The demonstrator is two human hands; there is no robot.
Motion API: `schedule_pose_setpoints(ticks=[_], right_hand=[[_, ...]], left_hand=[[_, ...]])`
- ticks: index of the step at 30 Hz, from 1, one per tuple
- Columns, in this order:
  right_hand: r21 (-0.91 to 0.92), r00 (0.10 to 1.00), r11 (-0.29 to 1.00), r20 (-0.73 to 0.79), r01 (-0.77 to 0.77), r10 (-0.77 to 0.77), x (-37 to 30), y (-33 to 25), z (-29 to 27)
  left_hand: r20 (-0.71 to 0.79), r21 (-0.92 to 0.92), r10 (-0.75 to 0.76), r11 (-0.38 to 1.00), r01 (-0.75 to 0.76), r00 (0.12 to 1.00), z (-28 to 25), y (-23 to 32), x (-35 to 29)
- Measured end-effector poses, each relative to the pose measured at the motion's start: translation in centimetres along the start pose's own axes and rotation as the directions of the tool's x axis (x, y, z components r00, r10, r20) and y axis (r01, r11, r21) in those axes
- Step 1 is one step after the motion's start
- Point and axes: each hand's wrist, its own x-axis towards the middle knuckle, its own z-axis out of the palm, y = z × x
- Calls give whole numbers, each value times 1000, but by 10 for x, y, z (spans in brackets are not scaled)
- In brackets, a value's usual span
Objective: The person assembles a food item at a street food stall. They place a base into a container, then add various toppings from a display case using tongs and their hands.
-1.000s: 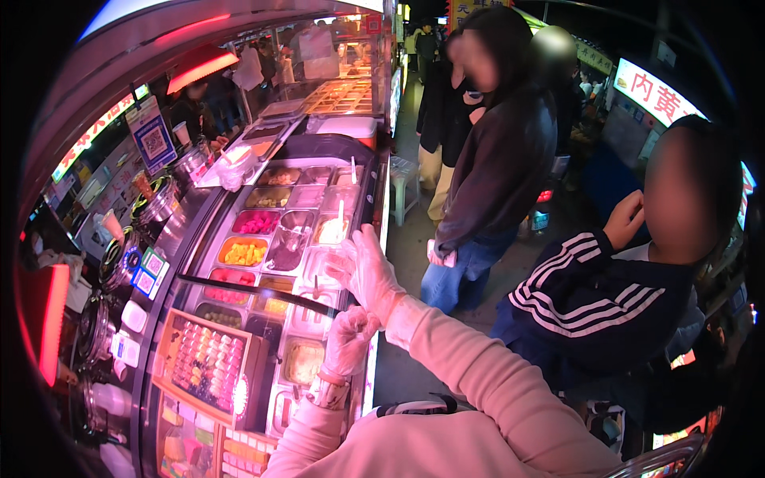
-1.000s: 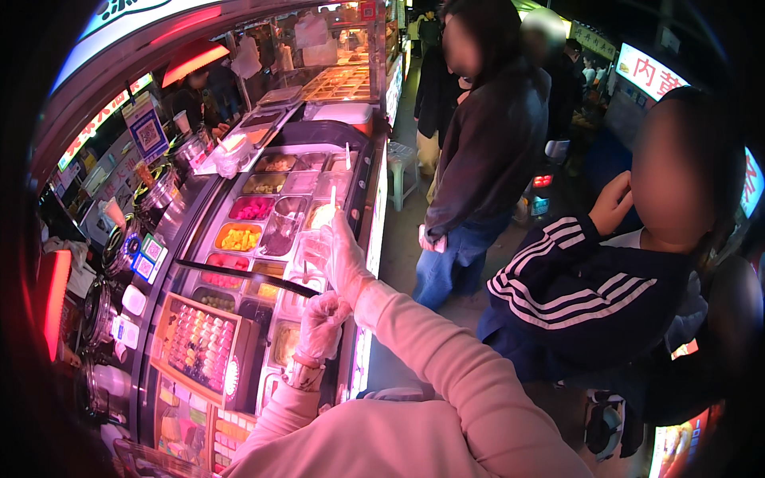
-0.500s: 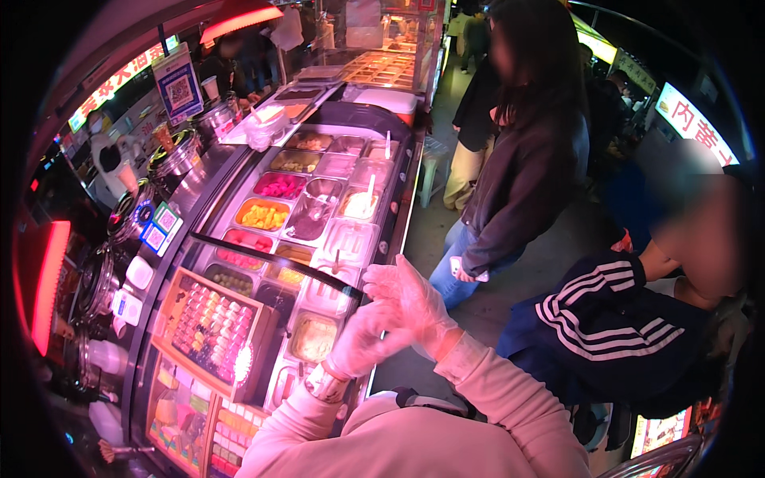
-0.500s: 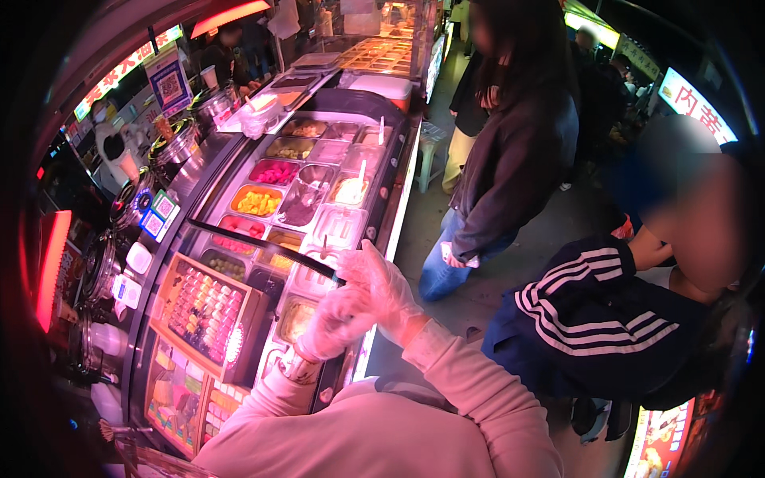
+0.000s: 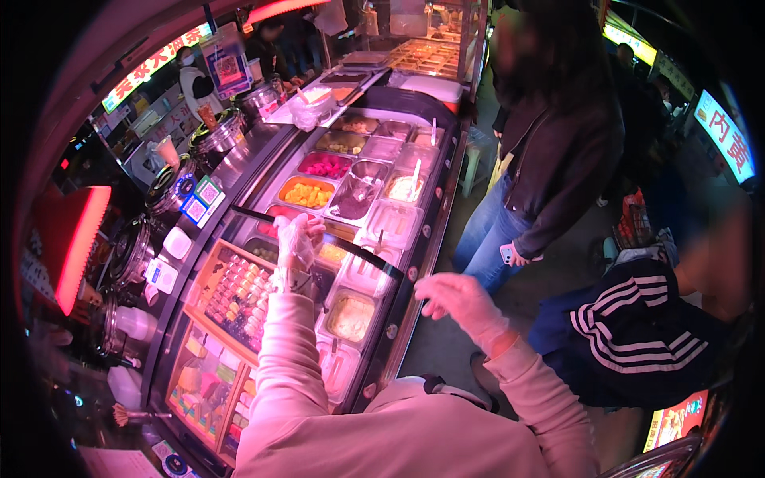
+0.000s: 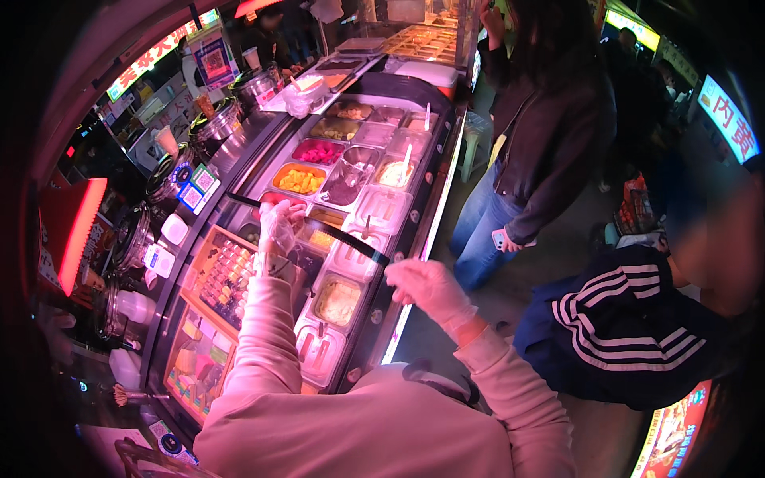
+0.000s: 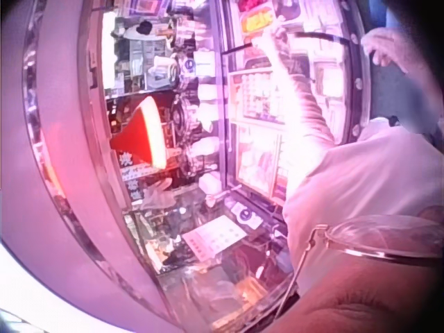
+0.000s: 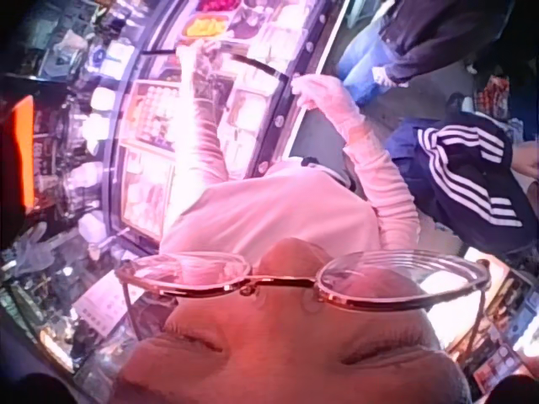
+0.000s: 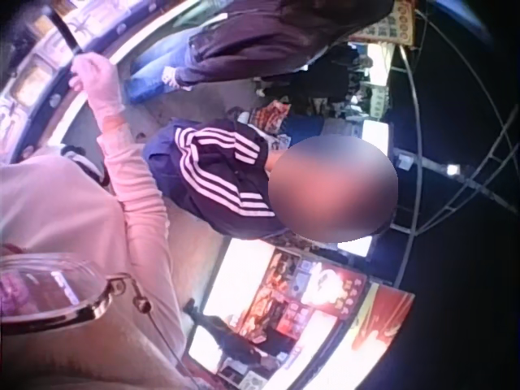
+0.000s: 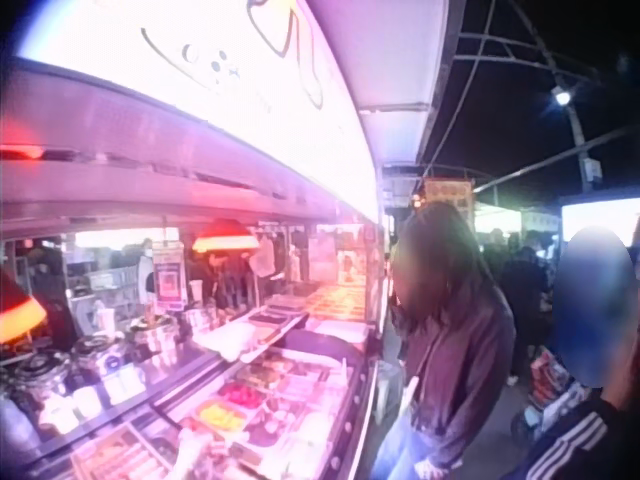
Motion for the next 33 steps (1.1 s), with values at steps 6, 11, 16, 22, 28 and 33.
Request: schedule_pose_setpoints(ticks=[6, 11, 16, 22, 28, 33], right_hand=[[-188, 977, 976, 159, -112, 143, 7, 23, 15], [-426, 992, 904, 100, -26, 76, 13, 10, 2], [-712, 981, 687, 12, 145, -196, 53, -3, -40], [-952, 965, 174, -259, -251, -27, 79, -36, -82], [-706, 954, -694, -91, 140, 285, 72, -66, -100], [-802, 932, -593, -266, -72, 247, 63, -72, -126]], left_hand=[[241, 199, -182, 971, 135, 953, -6, 23, 33], [148, 363, 8, 930, -62, 989, -8, 18, 48], [571, 286, 227, 846, -450, 789, 102, 56, -113], [977, -205, 187, 656, -727, -107, 170, 46, -304], [974, -227, 166, 672, -705, -155, 198, 2, -365], [955, -245, 284, 604, -759, -82, 210, -10, -372]])
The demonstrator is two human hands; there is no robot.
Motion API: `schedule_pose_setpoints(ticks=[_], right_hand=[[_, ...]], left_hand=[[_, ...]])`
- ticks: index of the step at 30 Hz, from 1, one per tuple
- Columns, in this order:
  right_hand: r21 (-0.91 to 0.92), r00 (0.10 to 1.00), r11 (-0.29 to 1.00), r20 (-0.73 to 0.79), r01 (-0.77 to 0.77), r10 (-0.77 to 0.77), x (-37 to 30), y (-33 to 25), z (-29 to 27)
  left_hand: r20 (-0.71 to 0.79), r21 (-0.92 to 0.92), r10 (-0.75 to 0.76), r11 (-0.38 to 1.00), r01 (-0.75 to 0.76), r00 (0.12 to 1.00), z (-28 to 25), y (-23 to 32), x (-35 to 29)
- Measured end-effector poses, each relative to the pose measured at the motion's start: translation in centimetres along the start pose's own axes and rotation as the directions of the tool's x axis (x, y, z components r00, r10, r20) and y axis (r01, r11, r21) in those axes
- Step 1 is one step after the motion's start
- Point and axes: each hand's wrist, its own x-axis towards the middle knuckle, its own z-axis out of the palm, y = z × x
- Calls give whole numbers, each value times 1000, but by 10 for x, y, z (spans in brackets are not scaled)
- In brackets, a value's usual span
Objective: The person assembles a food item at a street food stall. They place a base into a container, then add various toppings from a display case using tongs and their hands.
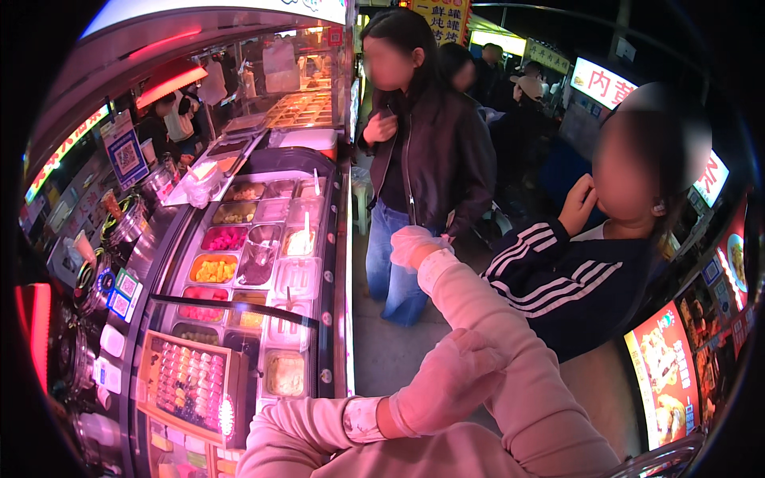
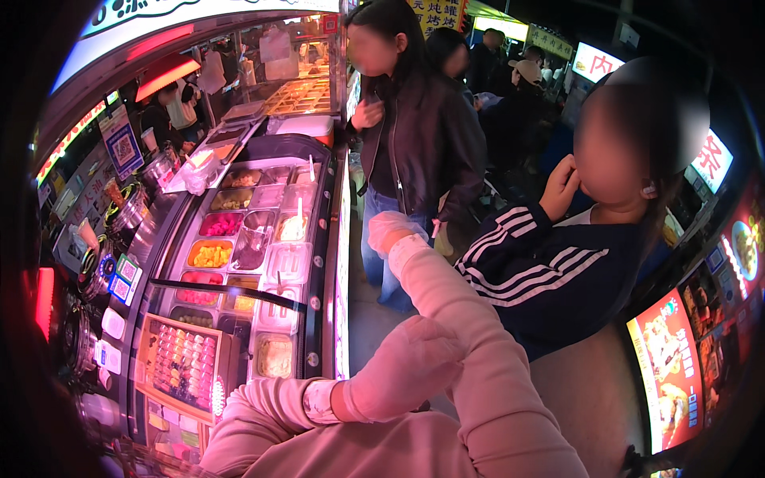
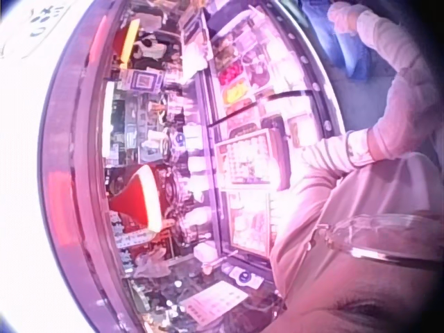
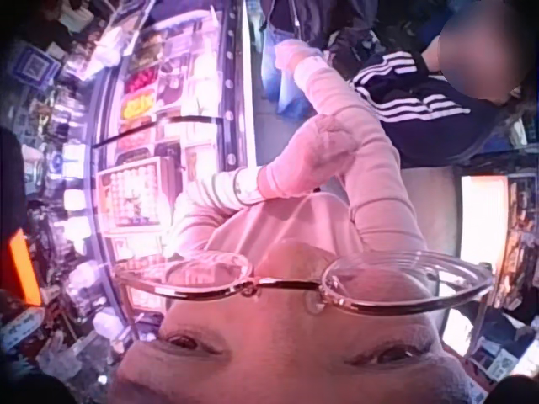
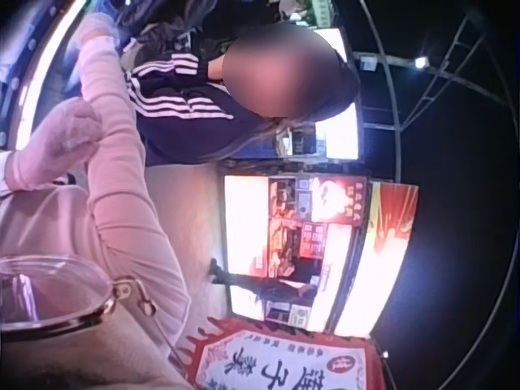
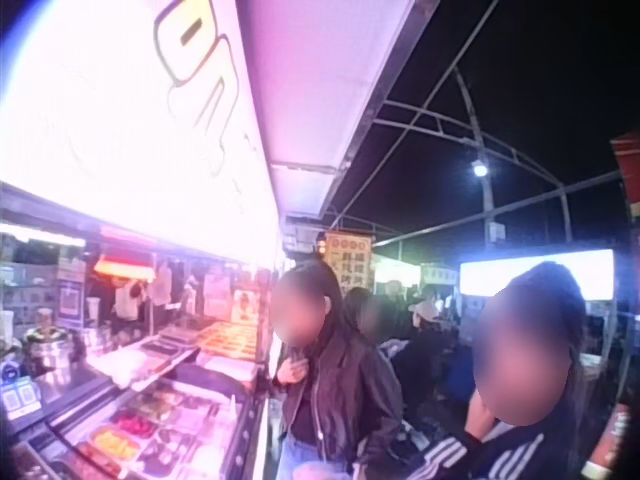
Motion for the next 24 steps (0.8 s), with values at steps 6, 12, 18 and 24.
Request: schedule_pose_setpoints(ticks=[6, 12, 18, 24], right_hand=[[214, 989, 966, 11, -143, 144, 8, 19, 10], [884, 841, 140, 359, -445, 406, 31, 23, -12], [578, 823, -808, 402, 112, 402, 39, 21, 12], [-21, 821, -877, 362, 481, 441, 76, 53, 23]], left_hand=[[310, -651, -629, 406, 641, 713, -12, 7, 0], [355, -836, -134, 397, 379, 925, -25, 0, -27], [576, -807, 332, 378, 454, 747, -19, -9, -46], [560, -816, 463, 450, 363, 687, -4, -5, -38]])
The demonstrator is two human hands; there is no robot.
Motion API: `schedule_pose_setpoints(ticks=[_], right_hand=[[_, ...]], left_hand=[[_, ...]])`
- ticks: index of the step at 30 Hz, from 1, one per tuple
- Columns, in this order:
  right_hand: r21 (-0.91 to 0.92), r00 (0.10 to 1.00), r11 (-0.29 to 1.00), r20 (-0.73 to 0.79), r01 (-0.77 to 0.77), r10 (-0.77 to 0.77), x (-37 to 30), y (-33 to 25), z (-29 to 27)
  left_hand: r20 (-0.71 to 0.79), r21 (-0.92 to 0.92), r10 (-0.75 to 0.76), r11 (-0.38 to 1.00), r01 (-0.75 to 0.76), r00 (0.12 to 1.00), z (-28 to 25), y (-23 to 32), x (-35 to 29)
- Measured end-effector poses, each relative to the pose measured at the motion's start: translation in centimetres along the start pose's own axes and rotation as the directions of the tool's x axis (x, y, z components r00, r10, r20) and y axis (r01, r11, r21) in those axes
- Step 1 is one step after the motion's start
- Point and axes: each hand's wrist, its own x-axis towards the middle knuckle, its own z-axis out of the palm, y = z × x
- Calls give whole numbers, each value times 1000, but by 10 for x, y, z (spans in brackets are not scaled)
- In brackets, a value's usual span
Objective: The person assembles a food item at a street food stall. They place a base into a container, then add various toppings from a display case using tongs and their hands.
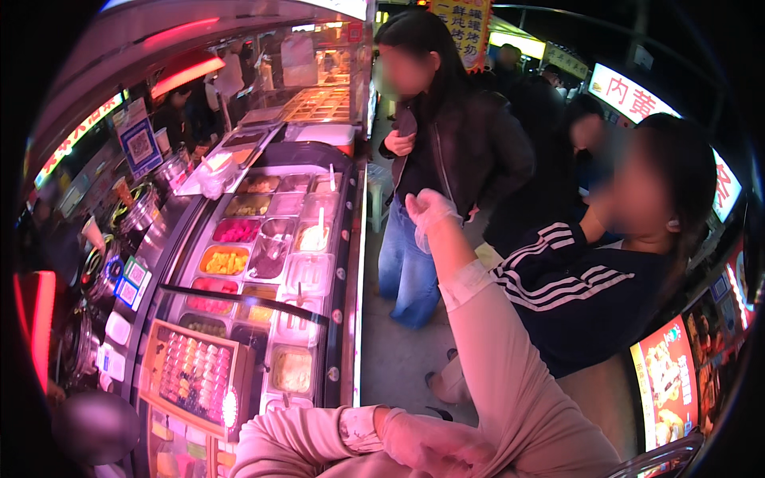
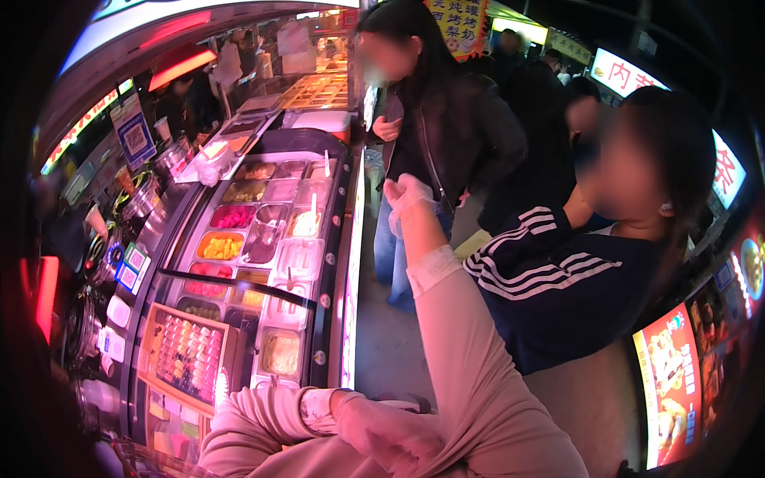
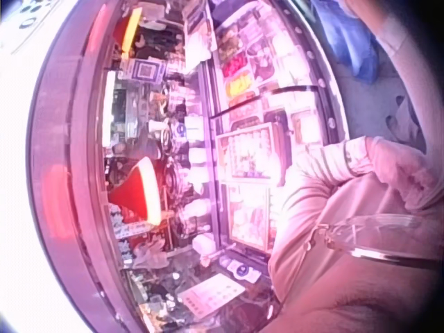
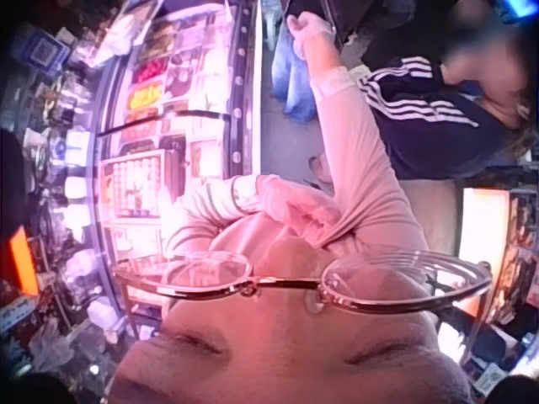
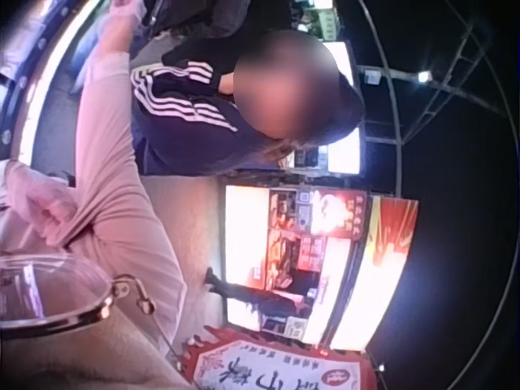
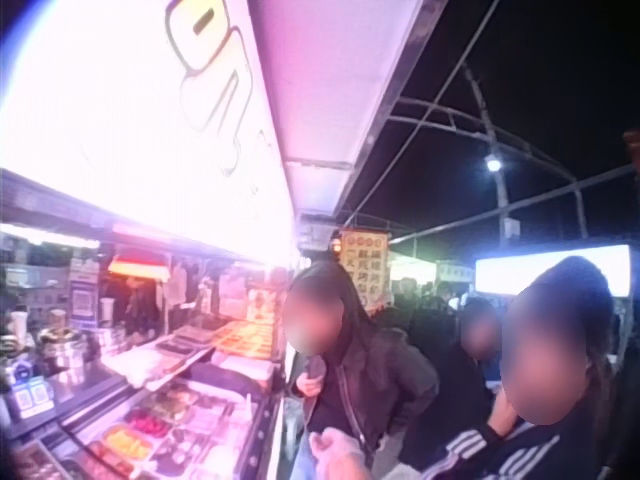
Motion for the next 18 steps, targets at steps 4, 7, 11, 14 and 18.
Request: schedule_pose_setpoints(ticks=[4, 7, 11, 14, 18], right_hand=[[209, 988, 966, 8, -154, 156, -50, 11, 29], [60, 928, 968, 306, -242, 213, -113, 4, 42], [65, 822, 954, 527, -293, 217, -131, -19, 47], [129, 831, 938, 513, -323, 216, -145, -7, 64], [139, 824, 916, 503, -375, 261, -152, 5, 72]], left_hand=[[-210, -147, -84, 988, 53, 974, 2, 0, -1], [-466, -385, -246, 921, 55, 850, -5, -21, -9], [-550, -254, -494, 867, 428, 674, -39, -55, -39], [-580, -406, -405, 896, 181, 707, -37, -91, -41], [-610, -297, -138, 953, -63, 780, -21, -153, -38]])
